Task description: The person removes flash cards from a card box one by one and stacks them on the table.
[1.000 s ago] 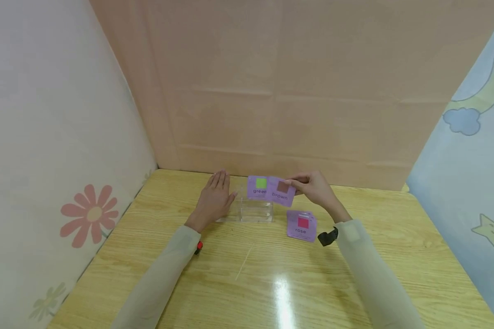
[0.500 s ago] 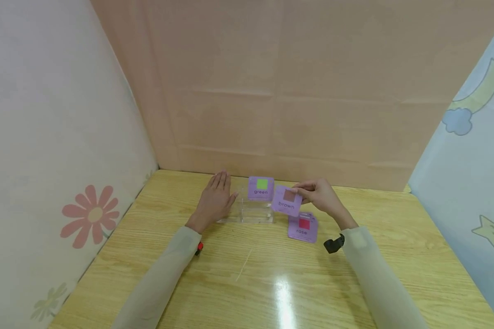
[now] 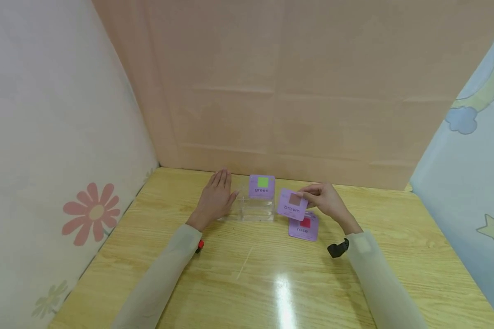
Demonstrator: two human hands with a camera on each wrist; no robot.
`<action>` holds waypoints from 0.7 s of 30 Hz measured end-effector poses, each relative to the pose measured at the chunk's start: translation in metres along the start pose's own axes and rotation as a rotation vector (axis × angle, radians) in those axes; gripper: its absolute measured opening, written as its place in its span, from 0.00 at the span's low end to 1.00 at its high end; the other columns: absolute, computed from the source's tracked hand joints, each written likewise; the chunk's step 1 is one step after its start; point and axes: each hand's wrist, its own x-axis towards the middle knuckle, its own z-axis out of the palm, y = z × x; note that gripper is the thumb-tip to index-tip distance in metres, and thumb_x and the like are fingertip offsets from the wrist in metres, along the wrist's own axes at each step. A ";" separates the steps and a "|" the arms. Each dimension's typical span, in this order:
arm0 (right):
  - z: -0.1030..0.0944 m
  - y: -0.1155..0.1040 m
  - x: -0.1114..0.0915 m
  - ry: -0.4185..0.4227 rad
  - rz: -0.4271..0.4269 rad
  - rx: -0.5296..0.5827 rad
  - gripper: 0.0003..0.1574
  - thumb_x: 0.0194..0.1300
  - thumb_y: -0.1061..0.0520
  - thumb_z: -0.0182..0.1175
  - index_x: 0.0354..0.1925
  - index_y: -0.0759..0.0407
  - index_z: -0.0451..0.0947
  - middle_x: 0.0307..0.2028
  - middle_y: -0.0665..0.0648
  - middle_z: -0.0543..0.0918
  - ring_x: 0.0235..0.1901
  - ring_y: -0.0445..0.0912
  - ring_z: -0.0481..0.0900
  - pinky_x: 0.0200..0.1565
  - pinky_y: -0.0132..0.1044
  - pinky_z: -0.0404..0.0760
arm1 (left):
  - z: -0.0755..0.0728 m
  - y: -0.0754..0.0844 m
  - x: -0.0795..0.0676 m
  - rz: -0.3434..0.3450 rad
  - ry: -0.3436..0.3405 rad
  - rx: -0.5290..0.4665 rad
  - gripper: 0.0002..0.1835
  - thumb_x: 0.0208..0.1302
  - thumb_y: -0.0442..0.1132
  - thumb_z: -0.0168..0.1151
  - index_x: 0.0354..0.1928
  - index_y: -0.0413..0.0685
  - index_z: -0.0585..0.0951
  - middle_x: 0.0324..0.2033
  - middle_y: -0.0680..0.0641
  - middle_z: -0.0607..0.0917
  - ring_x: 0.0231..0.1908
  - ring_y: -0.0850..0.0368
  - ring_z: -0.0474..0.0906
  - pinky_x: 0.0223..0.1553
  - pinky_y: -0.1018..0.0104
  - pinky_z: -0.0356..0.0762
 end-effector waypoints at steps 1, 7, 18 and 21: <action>0.000 0.001 -0.001 0.000 0.005 -0.003 0.21 0.74 0.49 0.66 0.54 0.64 0.88 0.45 0.64 0.93 0.35 0.45 0.91 0.45 0.50 0.92 | -0.001 0.000 0.000 0.000 -0.004 -0.005 0.40 0.85 0.55 0.42 0.80 0.28 0.54 0.80 0.31 0.60 0.83 0.39 0.55 0.84 0.48 0.53; 0.001 0.008 -0.006 -0.001 0.050 -0.021 0.20 0.75 0.48 0.66 0.53 0.61 0.89 0.43 0.62 0.93 0.34 0.45 0.90 0.42 0.46 0.92 | -0.001 0.000 0.001 -0.004 -0.007 -0.010 0.40 0.85 0.55 0.43 0.80 0.28 0.54 0.80 0.31 0.59 0.82 0.39 0.55 0.84 0.48 0.53; -0.001 0.023 -0.013 -0.011 0.079 -0.035 0.20 0.76 0.49 0.64 0.53 0.63 0.88 0.42 0.61 0.93 0.34 0.43 0.88 0.39 0.42 0.91 | 0.004 -0.001 0.001 -0.001 0.009 0.005 0.40 0.85 0.57 0.39 0.80 0.28 0.55 0.80 0.31 0.60 0.83 0.39 0.54 0.84 0.48 0.54; -0.002 0.025 -0.015 -0.007 0.091 -0.031 0.20 0.76 0.50 0.64 0.54 0.63 0.88 0.42 0.61 0.93 0.35 0.43 0.88 0.40 0.41 0.91 | 0.004 -0.001 0.001 -0.002 0.016 0.006 0.40 0.85 0.57 0.40 0.80 0.28 0.57 0.80 0.31 0.61 0.83 0.39 0.54 0.84 0.48 0.55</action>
